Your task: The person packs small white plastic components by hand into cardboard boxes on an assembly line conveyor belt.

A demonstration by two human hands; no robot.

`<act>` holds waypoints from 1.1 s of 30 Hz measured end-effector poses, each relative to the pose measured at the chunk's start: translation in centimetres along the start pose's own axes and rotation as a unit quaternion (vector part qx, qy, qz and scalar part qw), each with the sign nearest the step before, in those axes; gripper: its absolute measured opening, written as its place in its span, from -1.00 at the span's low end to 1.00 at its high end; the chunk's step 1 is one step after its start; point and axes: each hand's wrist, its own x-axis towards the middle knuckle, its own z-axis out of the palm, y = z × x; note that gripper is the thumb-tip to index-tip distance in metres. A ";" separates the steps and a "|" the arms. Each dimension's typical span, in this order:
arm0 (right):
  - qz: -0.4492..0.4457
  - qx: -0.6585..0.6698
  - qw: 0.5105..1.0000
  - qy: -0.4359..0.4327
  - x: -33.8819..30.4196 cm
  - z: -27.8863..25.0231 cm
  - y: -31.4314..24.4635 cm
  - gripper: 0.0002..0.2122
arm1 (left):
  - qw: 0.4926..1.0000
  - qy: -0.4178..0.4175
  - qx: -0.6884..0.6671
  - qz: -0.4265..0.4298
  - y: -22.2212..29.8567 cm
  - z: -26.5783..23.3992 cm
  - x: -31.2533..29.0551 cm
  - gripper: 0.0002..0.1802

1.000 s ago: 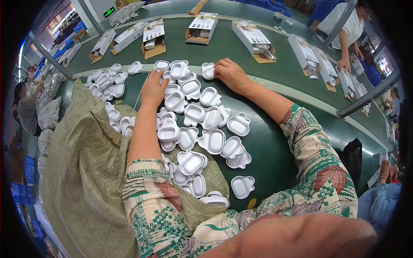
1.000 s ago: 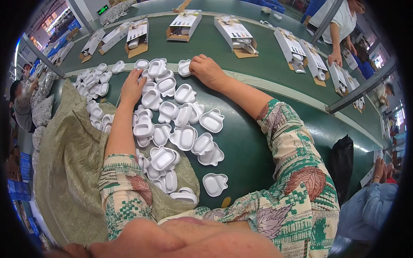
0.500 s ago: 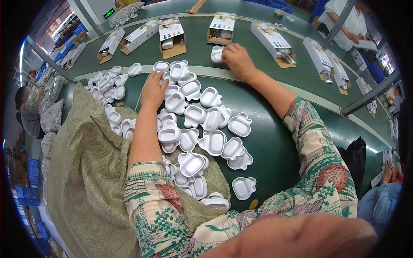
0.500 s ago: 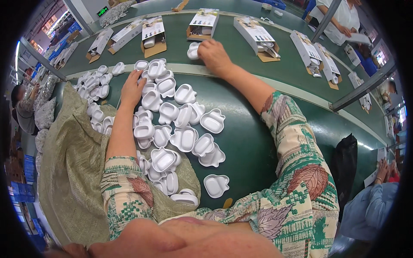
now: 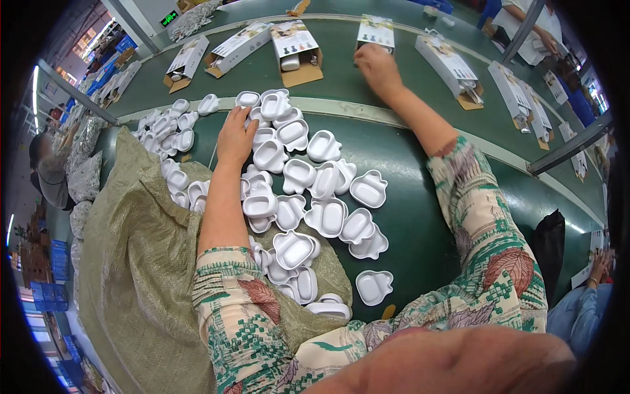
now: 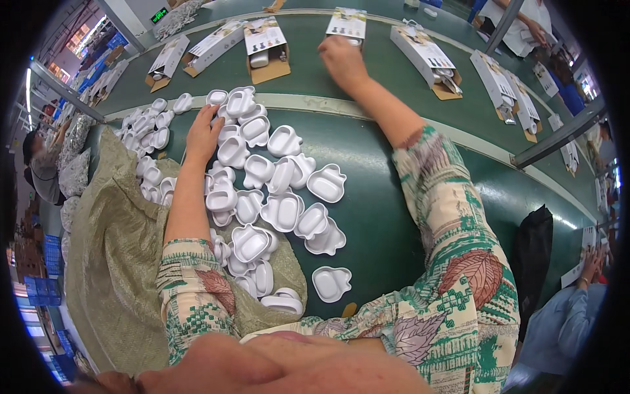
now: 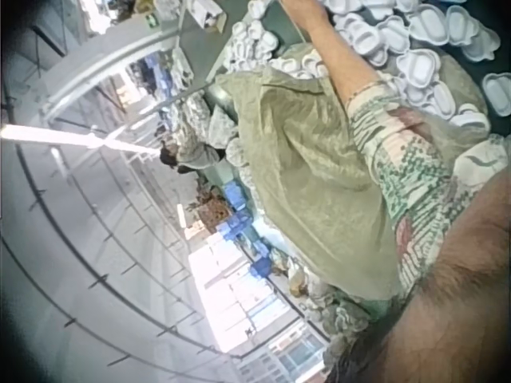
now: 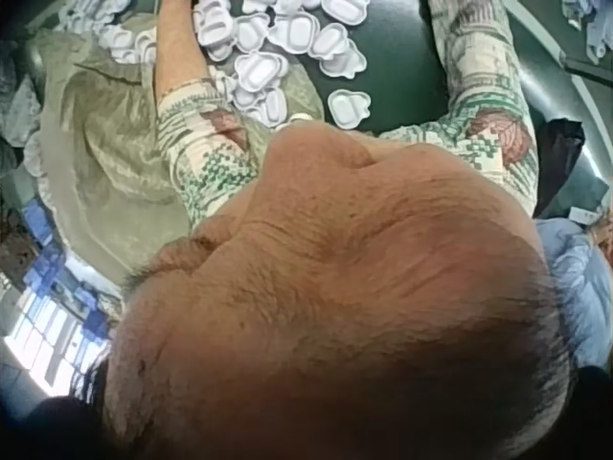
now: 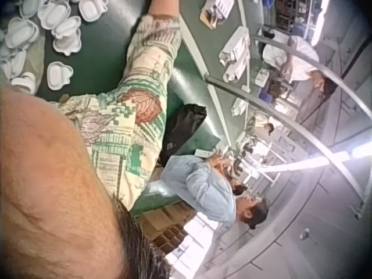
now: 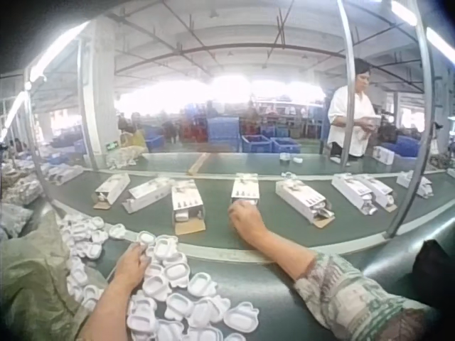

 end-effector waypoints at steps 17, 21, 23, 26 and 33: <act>-0.146 0.027 0.950 -0.276 -5.6 -4.1 -8.2 -0.75 | 0.993 -0.055 -0.080 0.063 0.5 1.3 1.1 -0.52; -0.078 0.014 0.947 -0.312 -4.7 -4.6 -7.2 -0.77 | 0.984 -0.080 -0.128 0.094 1.6 1.9 1.7 -0.53; -0.076 0.019 0.946 -0.314 -5.2 -5.1 -6.8 -0.78 | 0.983 -0.075 -0.136 0.096 1.7 2.0 1.5 -0.54; -0.076 0.083 0.946 -0.304 -5.7 -6.1 -6.0 -0.81 | 0.980 -0.041 -0.183 0.067 2.4 0.3 2.0 -0.57; -0.021 -0.127 0.986 -0.107 -2.9 -5.5 0.7 -0.85 | 0.897 -0.290 -0.059 0.327 15.9 -3.7 -2.0 -0.42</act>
